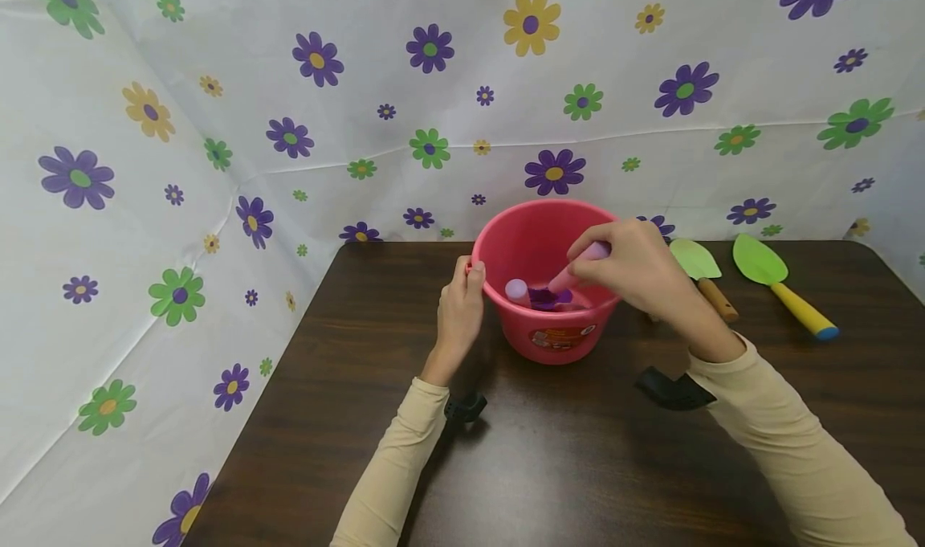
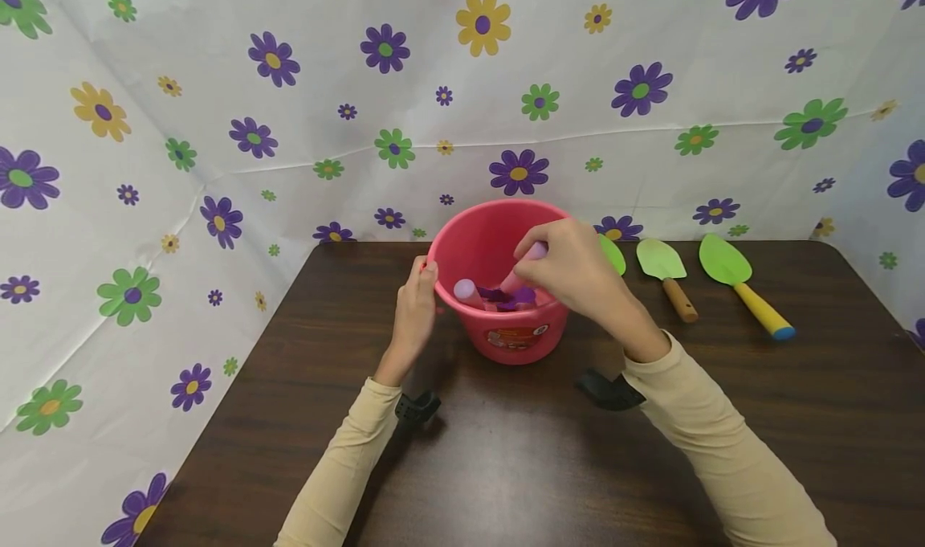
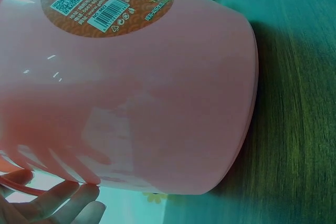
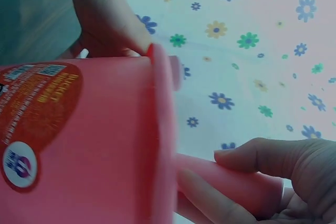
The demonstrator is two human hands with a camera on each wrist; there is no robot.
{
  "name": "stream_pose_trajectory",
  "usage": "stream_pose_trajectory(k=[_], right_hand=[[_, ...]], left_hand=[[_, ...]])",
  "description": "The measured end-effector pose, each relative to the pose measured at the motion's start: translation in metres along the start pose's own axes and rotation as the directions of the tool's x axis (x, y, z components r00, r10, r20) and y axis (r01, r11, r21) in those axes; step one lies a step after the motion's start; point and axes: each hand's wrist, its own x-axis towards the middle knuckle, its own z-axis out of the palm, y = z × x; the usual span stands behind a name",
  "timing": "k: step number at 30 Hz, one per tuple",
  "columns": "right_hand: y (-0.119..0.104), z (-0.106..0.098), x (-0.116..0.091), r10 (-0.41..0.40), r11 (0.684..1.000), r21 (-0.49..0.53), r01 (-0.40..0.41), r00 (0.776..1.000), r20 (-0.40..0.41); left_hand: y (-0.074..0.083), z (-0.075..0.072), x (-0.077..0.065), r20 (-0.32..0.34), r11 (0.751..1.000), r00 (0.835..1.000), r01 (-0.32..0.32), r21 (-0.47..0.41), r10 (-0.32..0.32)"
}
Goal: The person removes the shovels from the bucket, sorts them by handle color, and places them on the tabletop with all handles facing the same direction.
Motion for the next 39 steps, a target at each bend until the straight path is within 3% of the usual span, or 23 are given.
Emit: stream_pose_trajectory(k=[12,18,24,31,39], right_hand=[[0.000,-0.018,-0.023,0.036,0.999,0.024,-0.033,0.990,-0.135],[0.002,-0.025,-0.032,-0.002,1.000,0.019,0.006,0.980,-0.201],[0.006,-0.032,-0.040,0.014,1.000,0.010,-0.012,0.973,-0.231],[0.010,-0.042,-0.055,-0.045,0.998,-0.052,0.027,0.930,-0.365],[0.010,-0.051,-0.071,0.000,1.000,-0.026,-0.014,0.889,-0.458]], left_hand=[[-0.001,0.000,0.000,-0.001,1.000,1.000,-0.005,0.005,0.005],[-0.001,0.000,0.000,-0.002,1.000,1.000,-0.004,0.000,0.004],[-0.001,0.000,-0.001,-0.003,1.000,1.000,-0.006,-0.001,0.006],[0.000,0.000,-0.001,0.007,1.000,1.000,-0.002,-0.014,0.002],[-0.001,0.001,-0.001,0.011,1.000,1.000,0.008,-0.028,-0.008]])
